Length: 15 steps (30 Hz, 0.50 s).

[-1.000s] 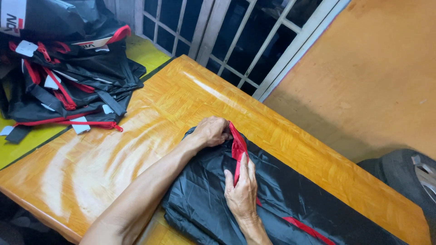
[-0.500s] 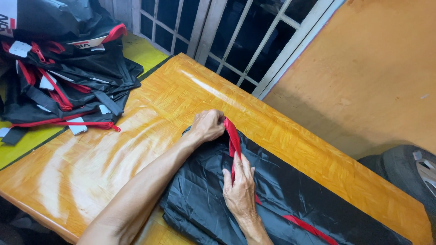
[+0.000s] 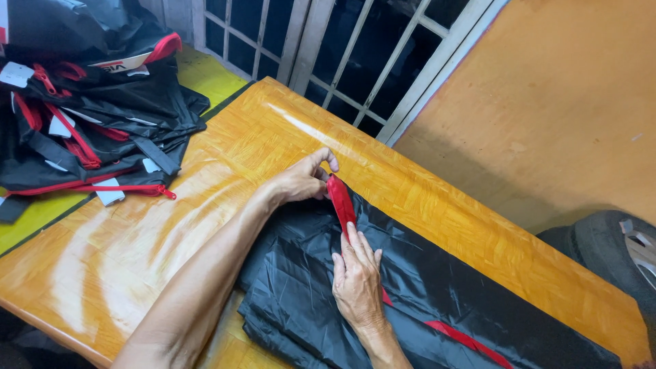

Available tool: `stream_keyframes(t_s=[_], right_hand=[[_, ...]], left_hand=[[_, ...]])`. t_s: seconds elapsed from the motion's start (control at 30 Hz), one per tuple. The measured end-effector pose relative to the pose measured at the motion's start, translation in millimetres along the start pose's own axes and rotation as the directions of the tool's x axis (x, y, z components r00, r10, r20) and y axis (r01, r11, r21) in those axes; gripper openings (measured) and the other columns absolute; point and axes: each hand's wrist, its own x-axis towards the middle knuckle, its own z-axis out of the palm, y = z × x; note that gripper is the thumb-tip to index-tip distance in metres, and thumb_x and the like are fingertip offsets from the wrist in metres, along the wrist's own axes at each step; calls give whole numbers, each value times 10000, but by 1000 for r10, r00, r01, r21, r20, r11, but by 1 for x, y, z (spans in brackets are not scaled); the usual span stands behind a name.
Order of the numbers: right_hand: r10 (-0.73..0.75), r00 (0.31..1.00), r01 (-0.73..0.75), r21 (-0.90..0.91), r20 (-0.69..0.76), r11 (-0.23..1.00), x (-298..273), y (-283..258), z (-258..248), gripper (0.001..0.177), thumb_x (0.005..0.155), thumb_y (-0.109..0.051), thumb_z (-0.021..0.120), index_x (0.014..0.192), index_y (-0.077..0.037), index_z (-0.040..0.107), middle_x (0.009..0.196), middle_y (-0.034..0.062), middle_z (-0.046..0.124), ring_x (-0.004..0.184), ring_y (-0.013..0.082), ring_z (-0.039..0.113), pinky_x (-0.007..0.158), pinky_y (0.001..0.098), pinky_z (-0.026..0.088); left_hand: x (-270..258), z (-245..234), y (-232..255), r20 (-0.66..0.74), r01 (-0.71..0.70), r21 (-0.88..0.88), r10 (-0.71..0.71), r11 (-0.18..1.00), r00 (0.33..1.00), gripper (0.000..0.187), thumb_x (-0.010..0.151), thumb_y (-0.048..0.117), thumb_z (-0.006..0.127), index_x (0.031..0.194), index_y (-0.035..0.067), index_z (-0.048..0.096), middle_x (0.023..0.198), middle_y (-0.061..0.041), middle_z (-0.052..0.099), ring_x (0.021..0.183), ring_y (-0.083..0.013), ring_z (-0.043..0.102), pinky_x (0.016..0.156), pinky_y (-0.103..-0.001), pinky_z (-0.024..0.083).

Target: Folding a black and red garment on a wooden table, using a duster to smooth it out.

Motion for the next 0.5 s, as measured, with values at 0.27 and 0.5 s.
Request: stream_keyframes(t_s=[0.27,0.5], right_hand=[[-5,999,6,-29,45,1000,0,-2,-1,459,995,-175,521,1427,-30,582,1597,111,469,1472,330,424,1143,708,226],[6,1000,-6,-26,25,1000,1,-2,0,472,997,-197,520,1436,-31,567,1592,117,476,1459,327,443,1127,708,253]], left_hand=[[-2,16,16,-234,130,-25,-132,991,963,290,1014,265,626,949,39,795,1002,-89,807,924,-164,727,811,-274,607],[9,11,-1,-185,108,-71,-119,992,975,169,930,15,660,1022,3,801,1039,-111,811,860,-152,723,731,-243,610]])
